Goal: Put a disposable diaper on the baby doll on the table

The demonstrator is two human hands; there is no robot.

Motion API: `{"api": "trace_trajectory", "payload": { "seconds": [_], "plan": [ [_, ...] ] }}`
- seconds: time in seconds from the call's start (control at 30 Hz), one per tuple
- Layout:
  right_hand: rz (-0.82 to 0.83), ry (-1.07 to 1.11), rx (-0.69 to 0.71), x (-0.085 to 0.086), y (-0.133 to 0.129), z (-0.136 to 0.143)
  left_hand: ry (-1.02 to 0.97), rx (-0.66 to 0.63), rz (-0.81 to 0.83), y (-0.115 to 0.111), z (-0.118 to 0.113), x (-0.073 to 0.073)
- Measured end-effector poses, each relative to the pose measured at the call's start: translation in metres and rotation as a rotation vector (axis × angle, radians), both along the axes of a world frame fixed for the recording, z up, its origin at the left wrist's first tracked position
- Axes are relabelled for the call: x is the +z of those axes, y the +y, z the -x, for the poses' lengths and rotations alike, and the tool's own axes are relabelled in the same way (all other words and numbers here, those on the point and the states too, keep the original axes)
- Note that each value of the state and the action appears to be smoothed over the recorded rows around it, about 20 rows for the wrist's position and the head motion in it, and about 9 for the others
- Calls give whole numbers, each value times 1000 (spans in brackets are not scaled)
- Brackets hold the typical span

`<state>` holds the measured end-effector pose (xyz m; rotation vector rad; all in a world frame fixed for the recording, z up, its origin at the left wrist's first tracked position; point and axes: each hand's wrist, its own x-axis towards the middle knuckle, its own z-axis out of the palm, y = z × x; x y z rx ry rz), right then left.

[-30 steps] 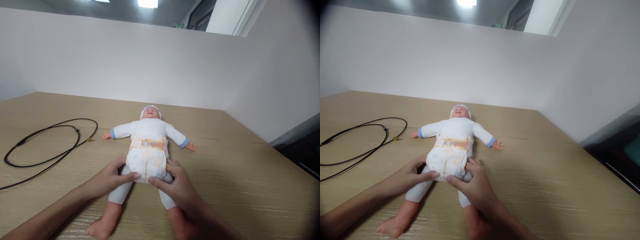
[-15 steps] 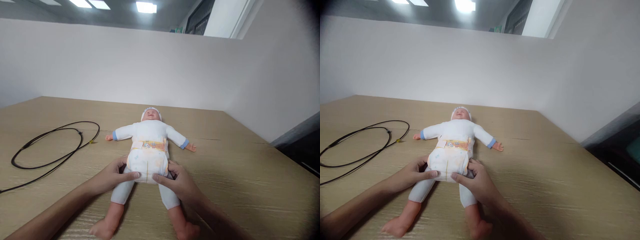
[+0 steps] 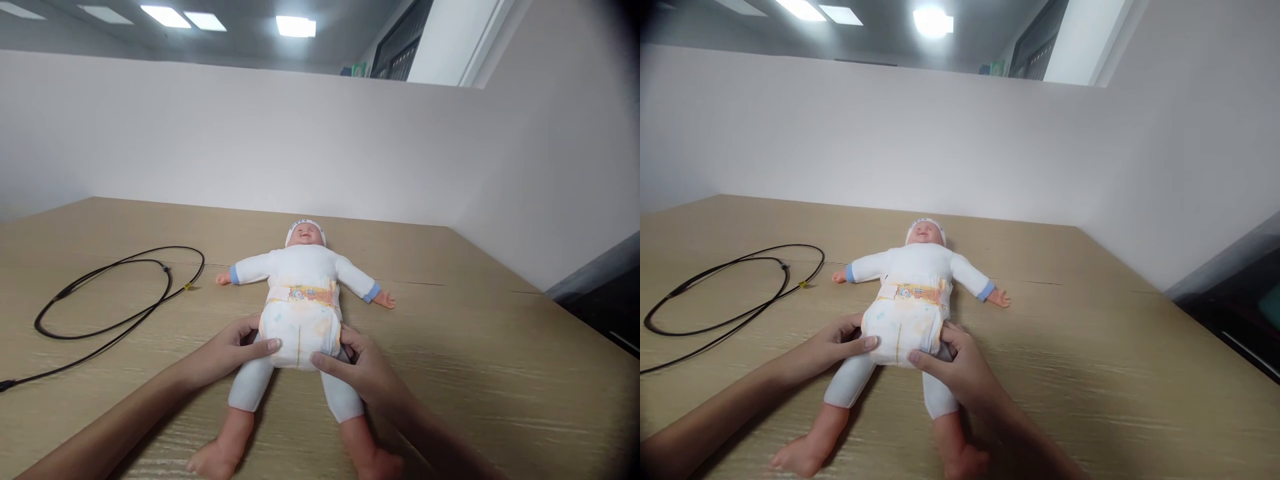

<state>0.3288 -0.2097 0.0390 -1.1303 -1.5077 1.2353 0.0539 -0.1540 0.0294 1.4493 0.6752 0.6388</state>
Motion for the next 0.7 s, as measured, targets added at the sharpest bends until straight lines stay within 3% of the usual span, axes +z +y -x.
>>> {"api": "trace_trajectory", "payload": {
  "seconds": [0.43, 0.57, 0.7],
  "plan": [
    [101, 52, -26, -4, -1, -1, -58, 50, 125, 2, 3, -5],
    [43, -98, -77, -7, -1, -8, -104, 74, 140, 2, 3, -2],
    [-40, -294, -95, 1, 1, -23, -111, 80, 109, 7, 9, 1]
  ]
}}
